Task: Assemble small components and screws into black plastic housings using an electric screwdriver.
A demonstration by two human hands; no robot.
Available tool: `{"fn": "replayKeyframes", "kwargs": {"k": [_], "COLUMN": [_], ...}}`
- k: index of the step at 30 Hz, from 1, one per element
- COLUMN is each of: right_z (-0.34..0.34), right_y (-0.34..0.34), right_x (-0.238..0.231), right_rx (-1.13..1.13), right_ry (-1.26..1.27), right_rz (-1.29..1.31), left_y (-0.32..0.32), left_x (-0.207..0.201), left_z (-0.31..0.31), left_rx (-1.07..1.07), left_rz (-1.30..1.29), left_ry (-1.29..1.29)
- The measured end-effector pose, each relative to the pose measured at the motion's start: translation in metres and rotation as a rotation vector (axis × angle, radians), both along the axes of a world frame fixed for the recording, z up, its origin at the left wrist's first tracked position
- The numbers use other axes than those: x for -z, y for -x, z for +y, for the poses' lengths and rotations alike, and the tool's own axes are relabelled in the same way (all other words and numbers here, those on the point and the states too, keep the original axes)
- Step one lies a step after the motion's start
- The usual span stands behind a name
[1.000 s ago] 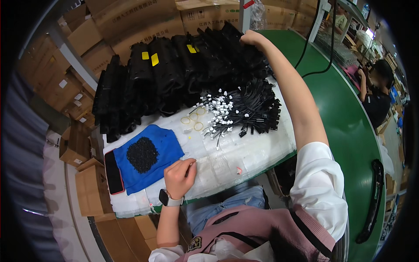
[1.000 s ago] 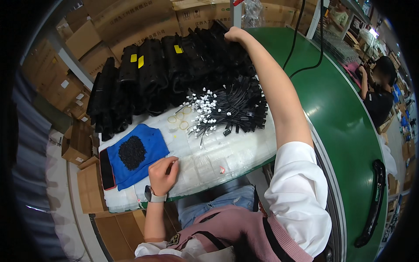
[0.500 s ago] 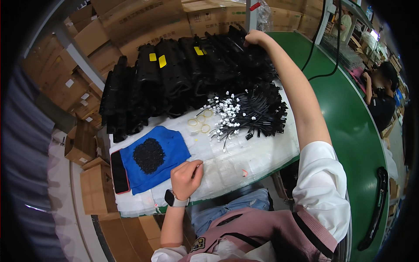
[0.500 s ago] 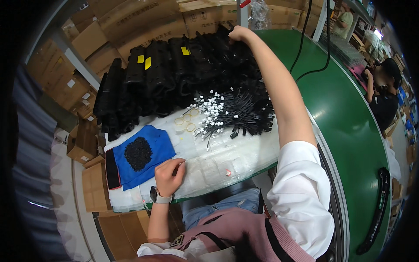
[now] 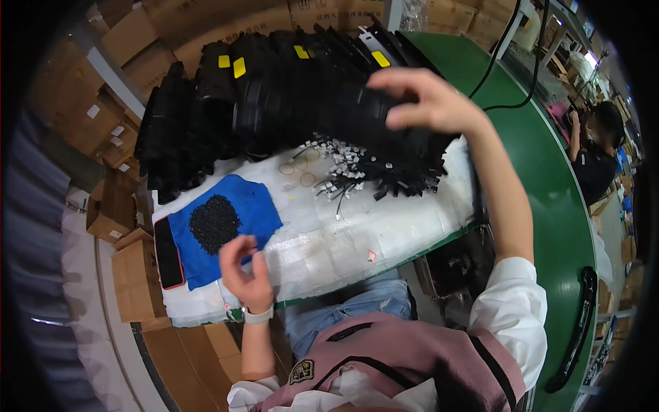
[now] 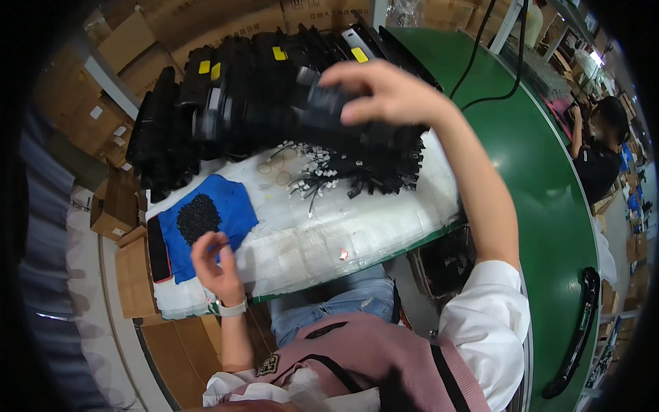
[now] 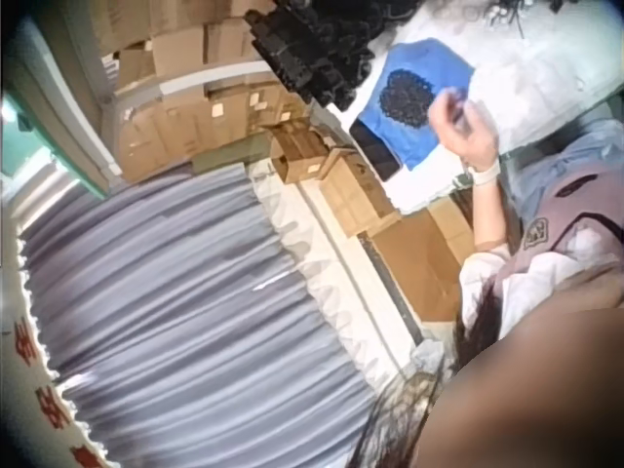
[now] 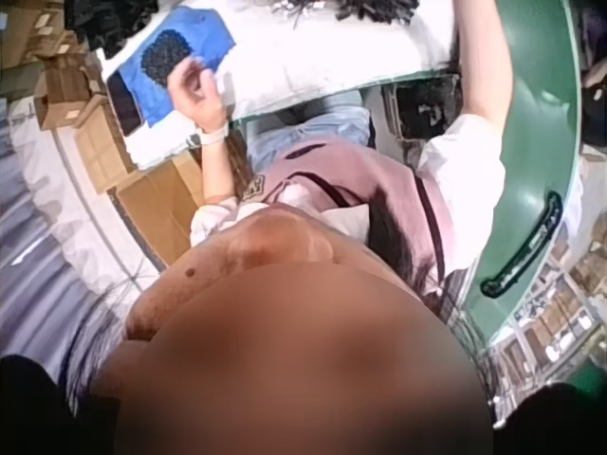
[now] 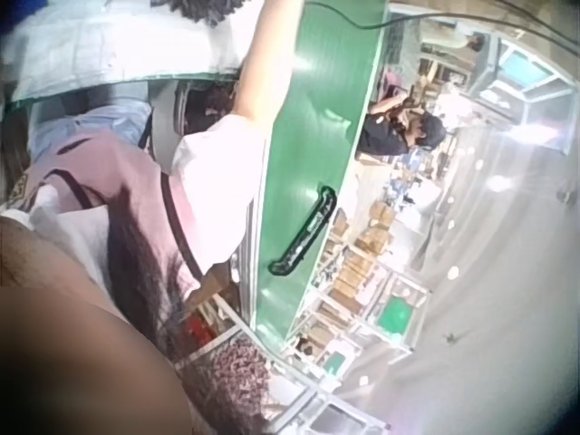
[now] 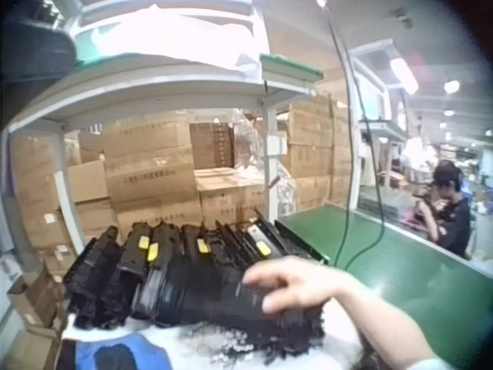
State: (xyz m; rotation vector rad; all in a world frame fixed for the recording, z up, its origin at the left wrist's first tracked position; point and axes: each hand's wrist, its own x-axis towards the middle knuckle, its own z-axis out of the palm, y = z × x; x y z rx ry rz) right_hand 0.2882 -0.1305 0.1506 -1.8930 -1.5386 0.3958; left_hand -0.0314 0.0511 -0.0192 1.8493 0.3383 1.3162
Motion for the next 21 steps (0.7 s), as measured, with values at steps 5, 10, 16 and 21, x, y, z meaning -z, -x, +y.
{"fn": "replayKeyframes", "kwargs": {"k": [5,10,16,21], "right_z": [0.017,0.028,0.011,-0.01], "right_y": [0.048,0.062,0.095,0.13], "right_x": [0.078,0.096,0.068,0.094], "right_rx": [-0.283,-0.225,-0.058,-0.173], "right_ry": [0.116,0.104,-0.152,-0.107], "right_rz": [0.095,-0.23,-0.442,-0.264], "left_y": [0.004,0.002,0.019,0.012], "left_x": [-0.003,-0.01,-0.002,-0.012], "left_z": [-0.001,-0.007,0.001,0.016], "left_rx": [0.132,0.085,-0.031,0.13], "left_rz": [0.145,0.369,0.148,0.385], "left_ry": [0.16,0.049,0.179,0.024]}}
